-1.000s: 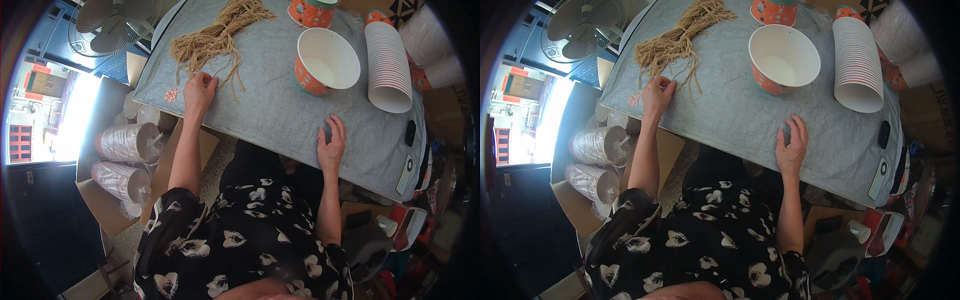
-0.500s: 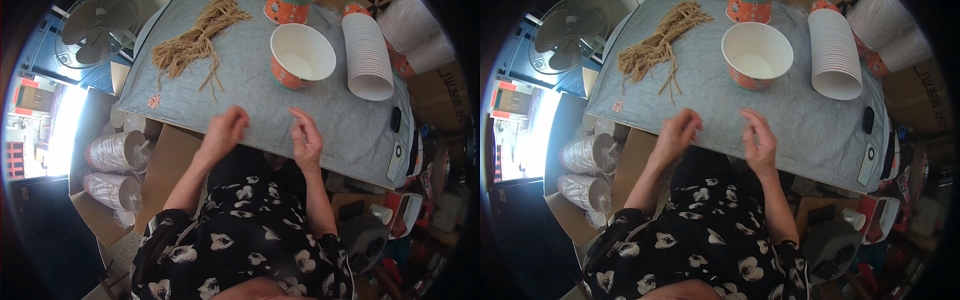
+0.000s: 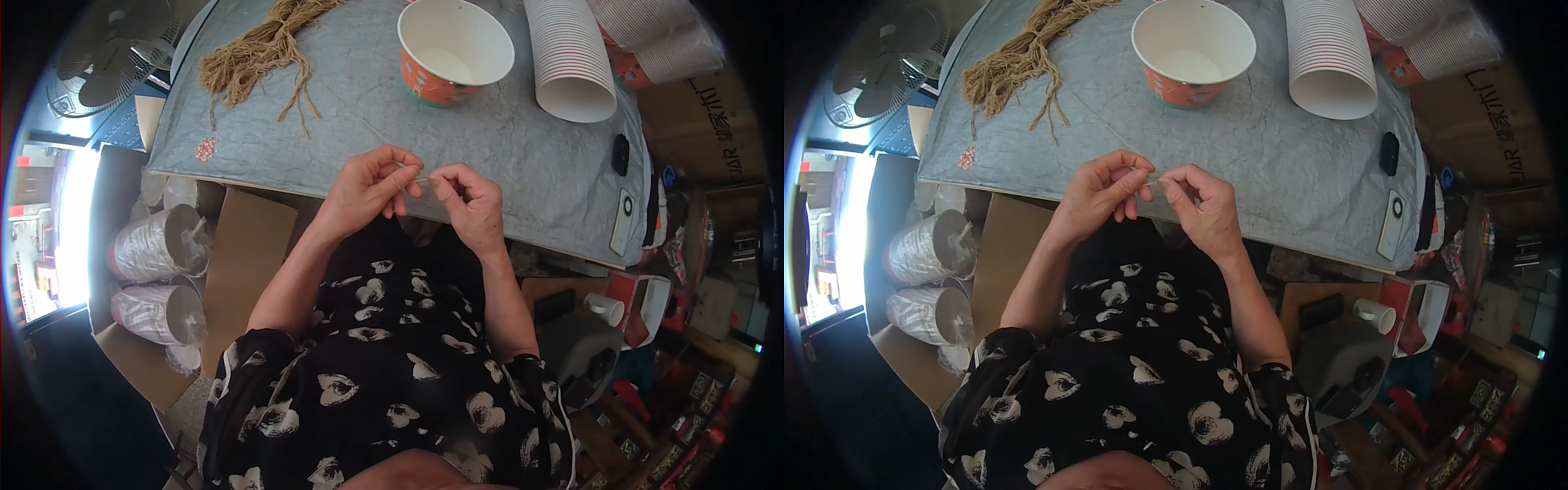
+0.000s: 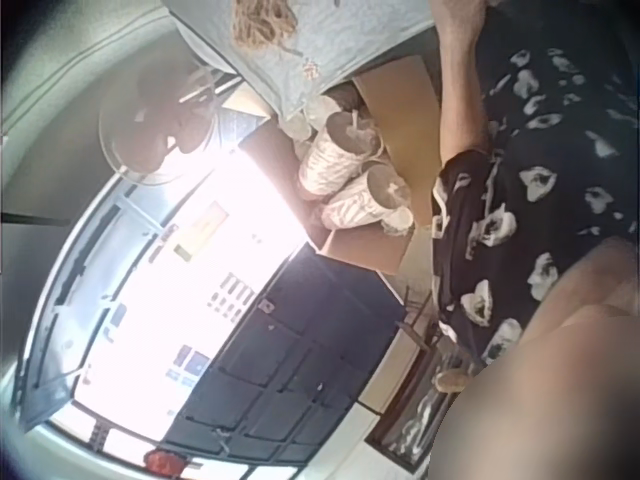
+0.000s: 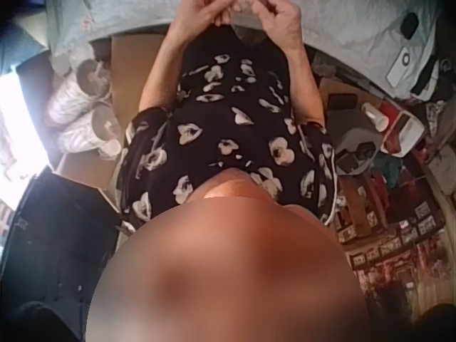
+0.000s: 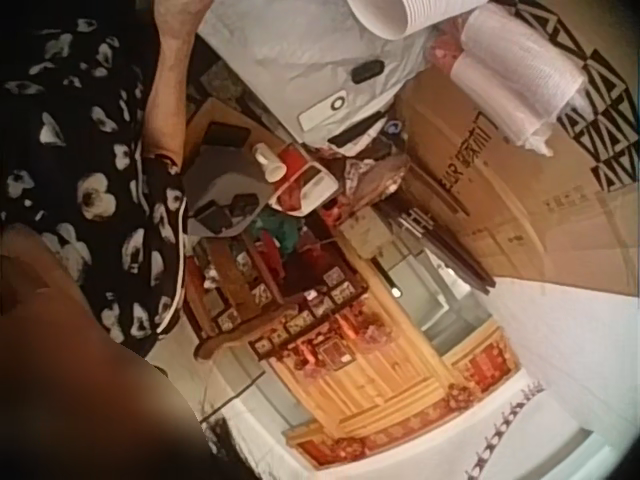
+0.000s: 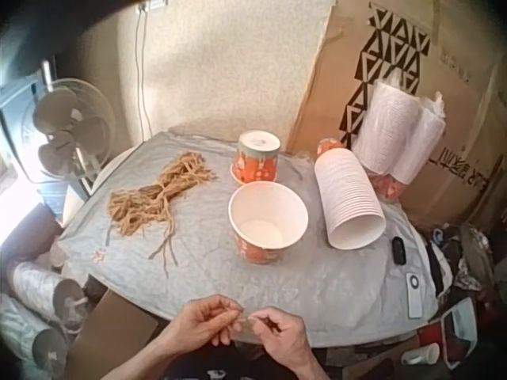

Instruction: Threading and knotting pieces of string through pre-punched holes in paper cups to prepare them for hanging.

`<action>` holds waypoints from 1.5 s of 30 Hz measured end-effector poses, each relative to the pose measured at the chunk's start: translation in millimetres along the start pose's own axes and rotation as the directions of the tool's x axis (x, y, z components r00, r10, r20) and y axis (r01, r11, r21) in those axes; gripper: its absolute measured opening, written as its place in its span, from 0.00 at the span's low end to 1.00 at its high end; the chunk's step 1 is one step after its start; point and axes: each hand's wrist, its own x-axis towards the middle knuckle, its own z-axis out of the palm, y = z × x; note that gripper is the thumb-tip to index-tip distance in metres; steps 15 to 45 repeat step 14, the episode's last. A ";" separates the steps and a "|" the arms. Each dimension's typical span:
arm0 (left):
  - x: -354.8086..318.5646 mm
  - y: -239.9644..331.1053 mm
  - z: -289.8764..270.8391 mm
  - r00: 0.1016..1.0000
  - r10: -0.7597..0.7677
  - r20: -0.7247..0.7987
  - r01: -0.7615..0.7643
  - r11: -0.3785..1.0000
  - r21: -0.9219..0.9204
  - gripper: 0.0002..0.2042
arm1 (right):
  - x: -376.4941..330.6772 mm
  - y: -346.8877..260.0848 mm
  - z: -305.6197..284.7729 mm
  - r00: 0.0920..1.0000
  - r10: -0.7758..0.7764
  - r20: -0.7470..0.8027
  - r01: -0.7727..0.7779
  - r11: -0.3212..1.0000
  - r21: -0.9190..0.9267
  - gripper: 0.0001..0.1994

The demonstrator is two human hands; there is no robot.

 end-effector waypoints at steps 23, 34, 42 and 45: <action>0.8 -27.3 1.5 0.997 -0.069 0.024 0.072 0.982 -0.172 0.11 | -7.8 8.5 -3.6 0.995 0.028 -0.096 -0.034 0.998 -0.059 0.05; 0.8 -27.3 1.5 0.997 -0.069 0.024 0.072 0.982 -0.172 0.11 | -7.8 8.5 -3.6 0.995 0.028 -0.096 -0.034 0.998 -0.059 0.05; 0.8 -27.3 1.5 0.997 -0.069 0.024 0.072 0.982 -0.172 0.11 | -7.8 8.5 -3.6 0.995 0.028 -0.096 -0.034 0.998 -0.059 0.05; 0.8 -27.3 1.5 0.997 -0.069 0.024 0.072 0.982 -0.172 0.11 | -7.8 8.5 -3.6 0.995 0.028 -0.096 -0.034 0.998 -0.059 0.05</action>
